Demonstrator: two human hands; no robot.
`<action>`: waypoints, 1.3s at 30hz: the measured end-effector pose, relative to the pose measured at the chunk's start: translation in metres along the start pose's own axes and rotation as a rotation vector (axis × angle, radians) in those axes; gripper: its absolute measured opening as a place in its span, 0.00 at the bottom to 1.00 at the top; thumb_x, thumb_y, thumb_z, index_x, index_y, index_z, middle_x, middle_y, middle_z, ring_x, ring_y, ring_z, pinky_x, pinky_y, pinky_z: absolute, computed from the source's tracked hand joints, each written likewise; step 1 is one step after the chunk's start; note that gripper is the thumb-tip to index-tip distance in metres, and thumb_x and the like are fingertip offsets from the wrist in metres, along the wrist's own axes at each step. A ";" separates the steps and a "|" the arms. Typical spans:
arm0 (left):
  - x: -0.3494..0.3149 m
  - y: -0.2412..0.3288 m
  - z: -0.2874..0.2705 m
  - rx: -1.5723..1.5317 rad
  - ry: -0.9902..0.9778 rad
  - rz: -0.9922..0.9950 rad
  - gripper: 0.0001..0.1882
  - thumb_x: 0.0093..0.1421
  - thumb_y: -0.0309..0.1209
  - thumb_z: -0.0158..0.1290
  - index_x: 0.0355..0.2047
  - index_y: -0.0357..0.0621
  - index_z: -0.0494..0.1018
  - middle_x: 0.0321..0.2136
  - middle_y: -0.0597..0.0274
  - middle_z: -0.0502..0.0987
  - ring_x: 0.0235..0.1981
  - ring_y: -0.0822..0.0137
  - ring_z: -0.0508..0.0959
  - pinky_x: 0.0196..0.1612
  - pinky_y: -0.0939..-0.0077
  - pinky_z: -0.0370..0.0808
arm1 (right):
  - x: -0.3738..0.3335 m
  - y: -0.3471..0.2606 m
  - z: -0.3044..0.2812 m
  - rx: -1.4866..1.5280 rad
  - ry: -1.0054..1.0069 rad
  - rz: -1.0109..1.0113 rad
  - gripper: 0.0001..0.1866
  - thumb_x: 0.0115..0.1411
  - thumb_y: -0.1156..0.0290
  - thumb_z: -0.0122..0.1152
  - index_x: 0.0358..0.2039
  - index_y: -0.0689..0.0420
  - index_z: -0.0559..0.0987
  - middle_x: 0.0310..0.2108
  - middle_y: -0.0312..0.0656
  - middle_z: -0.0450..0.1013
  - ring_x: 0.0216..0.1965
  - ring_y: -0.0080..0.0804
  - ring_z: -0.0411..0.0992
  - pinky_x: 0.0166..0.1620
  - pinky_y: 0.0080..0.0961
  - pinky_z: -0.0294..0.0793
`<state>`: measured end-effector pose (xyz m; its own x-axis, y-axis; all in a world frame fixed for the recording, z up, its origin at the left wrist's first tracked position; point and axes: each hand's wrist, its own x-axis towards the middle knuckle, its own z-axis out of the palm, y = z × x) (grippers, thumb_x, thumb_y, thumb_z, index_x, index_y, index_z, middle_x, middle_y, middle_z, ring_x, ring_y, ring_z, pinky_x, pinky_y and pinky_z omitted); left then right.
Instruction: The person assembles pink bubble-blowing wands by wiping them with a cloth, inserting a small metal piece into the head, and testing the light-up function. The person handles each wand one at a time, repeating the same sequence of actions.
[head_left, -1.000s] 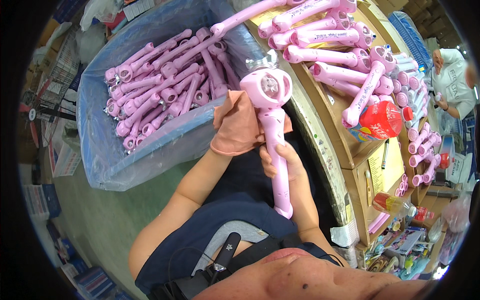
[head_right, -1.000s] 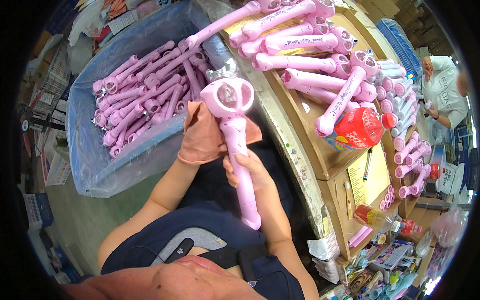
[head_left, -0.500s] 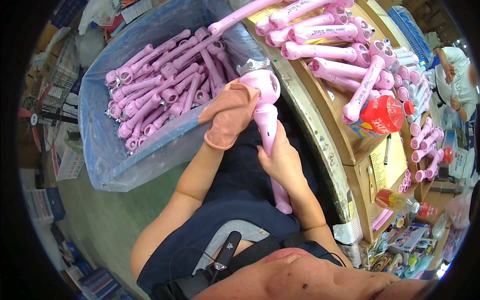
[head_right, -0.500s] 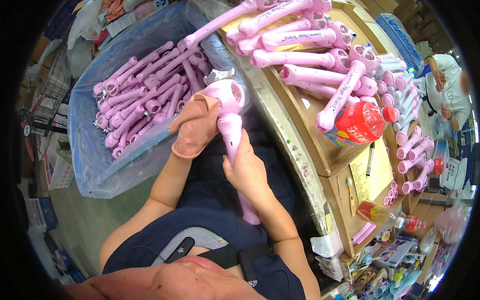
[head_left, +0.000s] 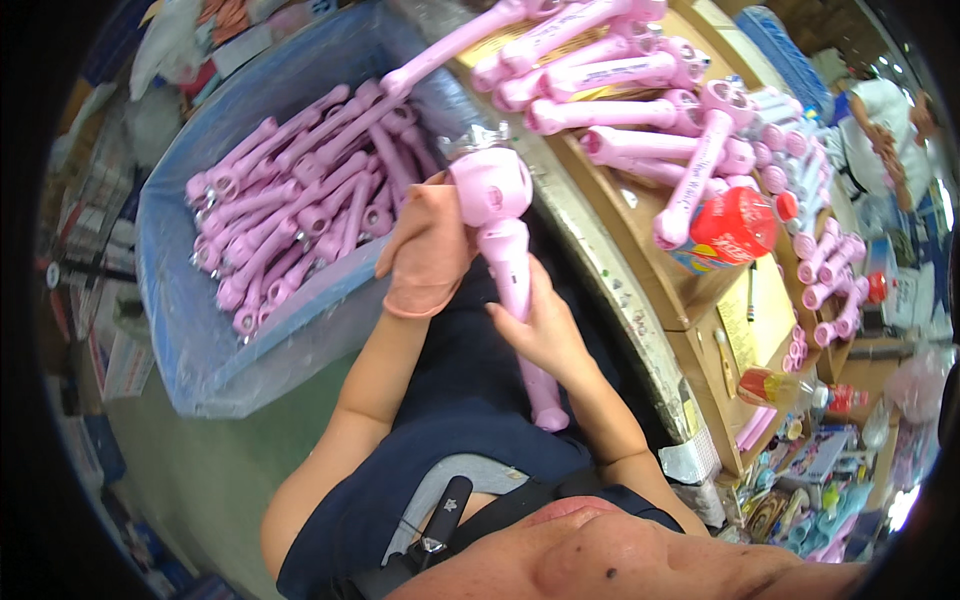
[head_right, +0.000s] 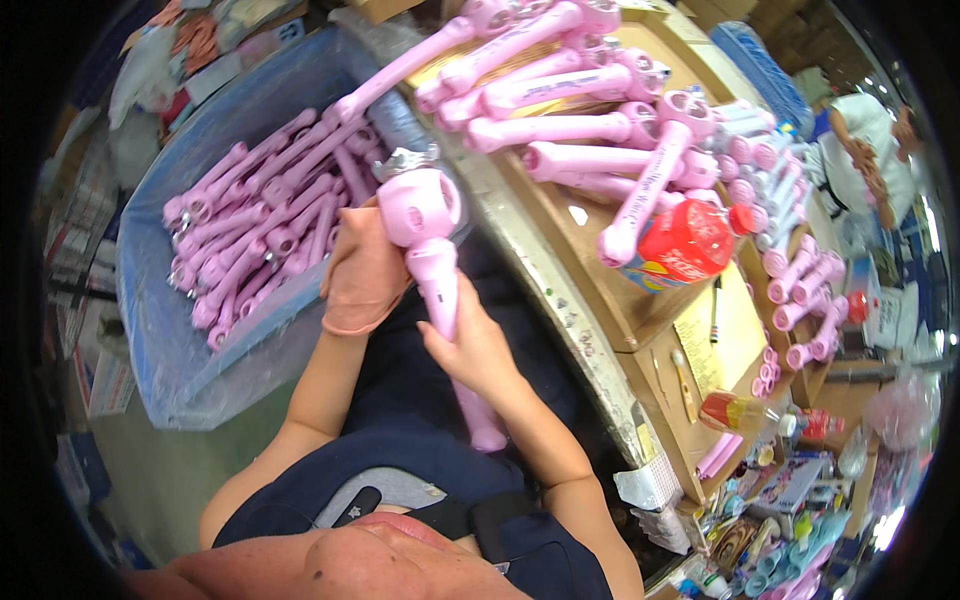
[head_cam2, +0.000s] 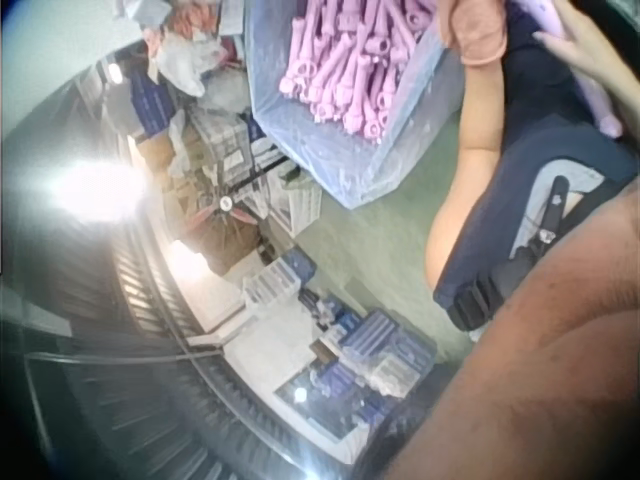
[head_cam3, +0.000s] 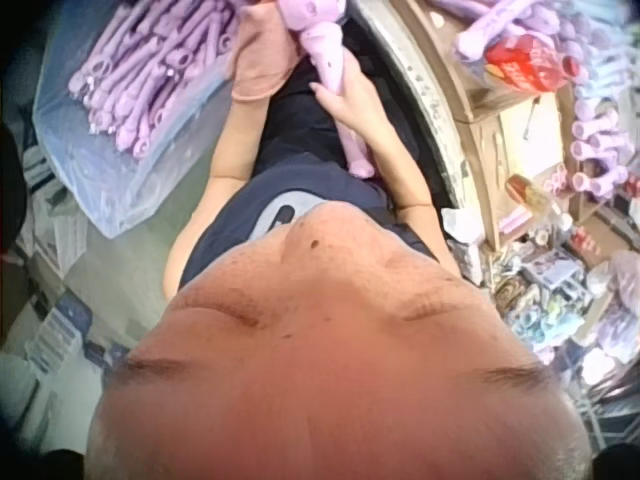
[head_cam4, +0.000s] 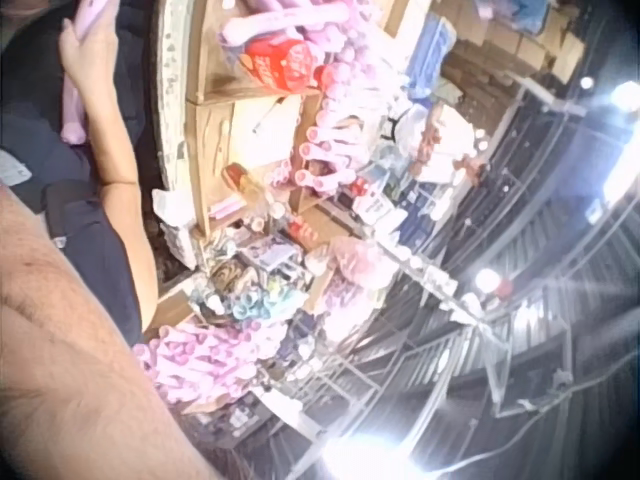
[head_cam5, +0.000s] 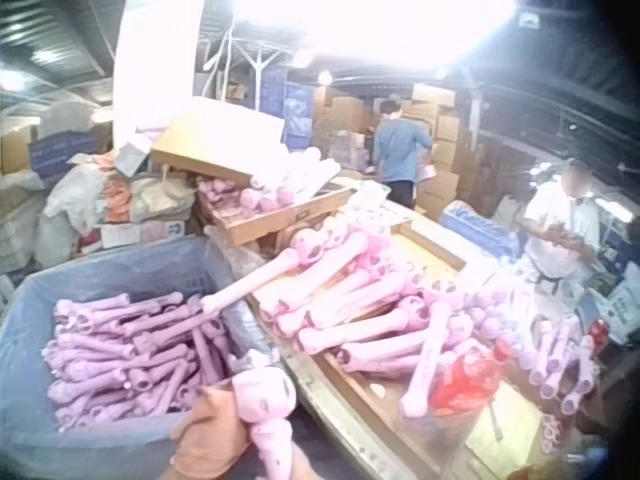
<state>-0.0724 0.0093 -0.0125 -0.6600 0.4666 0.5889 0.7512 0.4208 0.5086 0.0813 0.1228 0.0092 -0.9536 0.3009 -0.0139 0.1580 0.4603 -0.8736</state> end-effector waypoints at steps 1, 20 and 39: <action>0.003 -0.001 0.002 -0.155 -0.018 -0.068 0.18 0.49 0.34 0.61 0.38 0.37 0.73 0.40 0.42 0.74 0.39 0.48 0.73 0.44 0.60 0.73 | 0.003 -0.002 -0.003 0.057 -0.032 0.060 0.44 0.54 0.62 0.67 0.66 0.59 0.55 0.49 0.62 0.72 0.50 0.56 0.74 0.51 0.39 0.74; -0.041 -0.137 -0.152 0.551 0.046 -0.308 0.32 0.40 0.43 0.70 0.44 0.42 0.74 0.42 0.53 0.78 0.40 0.56 0.79 0.41 0.66 0.74 | 0.301 0.087 -0.217 -0.081 1.020 0.057 0.53 0.46 0.62 0.74 0.62 0.75 0.52 0.59 0.68 0.61 0.60 0.55 0.64 0.64 0.37 0.61; -0.095 -0.230 -0.240 0.250 0.380 -0.488 0.18 0.62 0.36 0.49 0.50 0.41 0.64 0.48 0.54 0.68 0.51 0.55 0.68 0.51 0.57 0.67 | 0.276 0.019 -0.157 -0.783 1.375 -0.486 0.31 0.55 0.66 0.67 0.51 0.75 0.67 0.51 0.61 0.67 0.55 0.48 0.66 0.55 0.40 0.70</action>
<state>-0.1801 -0.3189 -0.0348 -0.8398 -0.1101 0.5316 0.3123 0.7030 0.6389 -0.1385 0.3455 0.0653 -0.0911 0.2825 0.9550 0.4204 0.8802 -0.2203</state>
